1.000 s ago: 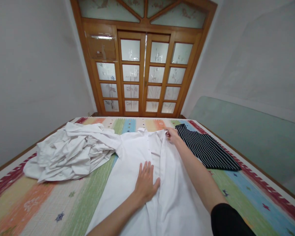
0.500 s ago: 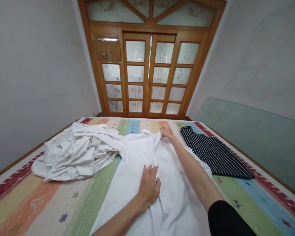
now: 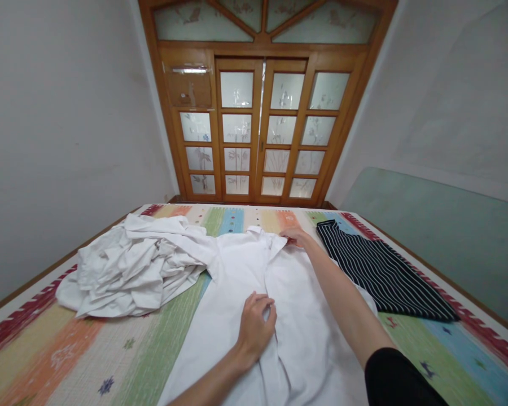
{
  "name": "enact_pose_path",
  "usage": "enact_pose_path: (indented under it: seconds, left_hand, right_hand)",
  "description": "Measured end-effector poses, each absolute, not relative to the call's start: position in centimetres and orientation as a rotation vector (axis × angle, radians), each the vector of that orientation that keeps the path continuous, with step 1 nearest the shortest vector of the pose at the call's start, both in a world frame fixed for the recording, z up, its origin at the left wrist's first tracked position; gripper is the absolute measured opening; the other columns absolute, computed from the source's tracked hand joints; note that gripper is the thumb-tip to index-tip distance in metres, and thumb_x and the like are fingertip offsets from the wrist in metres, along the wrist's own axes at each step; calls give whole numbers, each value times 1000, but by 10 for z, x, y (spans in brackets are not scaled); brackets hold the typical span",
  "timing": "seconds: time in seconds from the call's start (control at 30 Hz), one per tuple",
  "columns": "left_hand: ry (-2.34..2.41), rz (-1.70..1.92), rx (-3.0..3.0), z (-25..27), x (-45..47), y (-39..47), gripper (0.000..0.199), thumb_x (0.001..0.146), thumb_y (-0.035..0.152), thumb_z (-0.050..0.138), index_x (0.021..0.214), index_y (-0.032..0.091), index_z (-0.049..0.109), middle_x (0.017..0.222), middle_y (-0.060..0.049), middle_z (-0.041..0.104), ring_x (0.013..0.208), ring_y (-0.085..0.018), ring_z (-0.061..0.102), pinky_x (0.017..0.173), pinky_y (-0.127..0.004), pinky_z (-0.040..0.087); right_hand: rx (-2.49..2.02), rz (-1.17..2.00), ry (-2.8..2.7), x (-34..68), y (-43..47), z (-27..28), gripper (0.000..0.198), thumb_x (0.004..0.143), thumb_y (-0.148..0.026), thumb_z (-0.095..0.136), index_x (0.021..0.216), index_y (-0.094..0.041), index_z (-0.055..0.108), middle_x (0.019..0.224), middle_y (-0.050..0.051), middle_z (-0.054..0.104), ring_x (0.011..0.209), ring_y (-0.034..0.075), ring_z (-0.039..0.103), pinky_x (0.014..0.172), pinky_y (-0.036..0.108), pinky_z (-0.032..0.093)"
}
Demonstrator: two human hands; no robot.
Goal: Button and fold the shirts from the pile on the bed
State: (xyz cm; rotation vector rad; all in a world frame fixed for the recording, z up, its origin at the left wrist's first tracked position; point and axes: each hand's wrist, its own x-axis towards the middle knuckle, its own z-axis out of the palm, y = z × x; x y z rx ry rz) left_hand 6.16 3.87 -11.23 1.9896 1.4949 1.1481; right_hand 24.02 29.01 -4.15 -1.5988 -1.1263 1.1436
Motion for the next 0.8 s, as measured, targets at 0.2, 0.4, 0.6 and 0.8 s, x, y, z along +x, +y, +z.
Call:
enact_pose_path:
  seconds: [0.2, 0.4, 0.6, 0.8]
  left_hand:
    - [1435, 1144, 2046, -112, 62, 34, 23, 80, 15, 54, 91, 22, 73, 94, -8, 72, 96, -22, 64, 94, -45, 52]
    - [1399, 1105, 2011, -110, 63, 33, 23, 79, 13, 52, 88, 20, 71, 86, -7, 72, 86, -19, 65, 84, -36, 53]
    - [1430, 1063, 1940, -95, 60, 45, 21, 79, 19, 53, 94, 19, 68, 77, -3, 69, 75, -17, 65, 78, -30, 52]
    - [1573, 1226, 1610, -36, 31, 144, 21, 84, 30, 54, 100, 19, 60, 77, -1, 69, 70, -14, 64, 73, -27, 51]
  right_hand:
    - [-1261, 1083, -999, 260, 288, -31, 16, 69, -15, 60, 84, -15, 66, 61, -1, 63, 57, 12, 59, 53, 18, 46]
    - [-1308, 1236, -1040, 265, 270, -66, 13, 65, -17, 64, 77, -16, 67, 58, 0, 63, 56, 15, 60, 52, 22, 46]
    - [-1441, 1038, -1014, 250, 272, -94, 3, 63, -17, 58, 65, -19, 60, 55, -2, 59, 64, 16, 59, 59, 21, 45]
    - [-1367, 920, -1071, 249, 264, -103, 14, 66, -22, 52, 53, -22, 47, 52, -4, 48, 64, 14, 49, 56, 19, 39]
